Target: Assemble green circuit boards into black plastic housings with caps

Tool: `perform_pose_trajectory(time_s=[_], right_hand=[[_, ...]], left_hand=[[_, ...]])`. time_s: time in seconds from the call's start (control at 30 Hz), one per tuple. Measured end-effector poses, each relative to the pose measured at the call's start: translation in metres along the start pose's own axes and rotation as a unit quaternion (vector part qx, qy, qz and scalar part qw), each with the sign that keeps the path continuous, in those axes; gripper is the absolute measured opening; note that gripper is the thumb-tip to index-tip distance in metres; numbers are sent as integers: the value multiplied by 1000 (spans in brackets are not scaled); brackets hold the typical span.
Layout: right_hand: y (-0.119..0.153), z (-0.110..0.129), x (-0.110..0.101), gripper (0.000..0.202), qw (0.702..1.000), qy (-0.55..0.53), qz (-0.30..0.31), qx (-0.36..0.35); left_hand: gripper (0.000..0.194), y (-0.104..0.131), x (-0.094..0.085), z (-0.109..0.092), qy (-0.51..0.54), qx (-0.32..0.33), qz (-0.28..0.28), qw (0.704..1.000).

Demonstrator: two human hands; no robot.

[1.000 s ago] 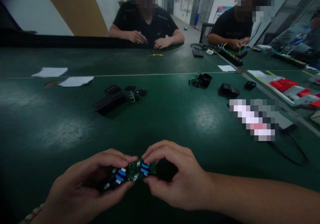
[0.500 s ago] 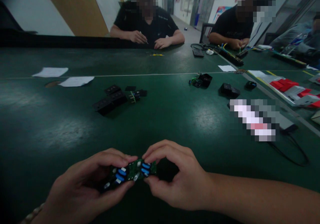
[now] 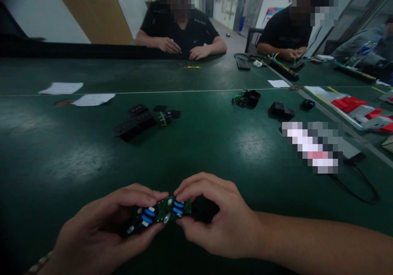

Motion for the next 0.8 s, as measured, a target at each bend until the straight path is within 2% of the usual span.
perform_pose_trajectory(time_s=[0.4, 0.8], right_hand=[[-3, 0, 0, 38, 1000, 5, -4, -2], [-4, 3, 1, 37, 1000, 10, 1, -6]], left_hand=[[45, -1, -2, -7, -4, 20, -6, 1000], [46, -3, -1, -5, 6, 4, 0, 1000]])
Point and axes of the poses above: each hand's wrist, its own y-axis away from the middle knuckle, its own x-axis out of the palm, z = x × y, the point moved 9 cm from there along -y, towards the middle knuckle, and after that the axes turned 7 degrees about -x, right-handed, at the moved point
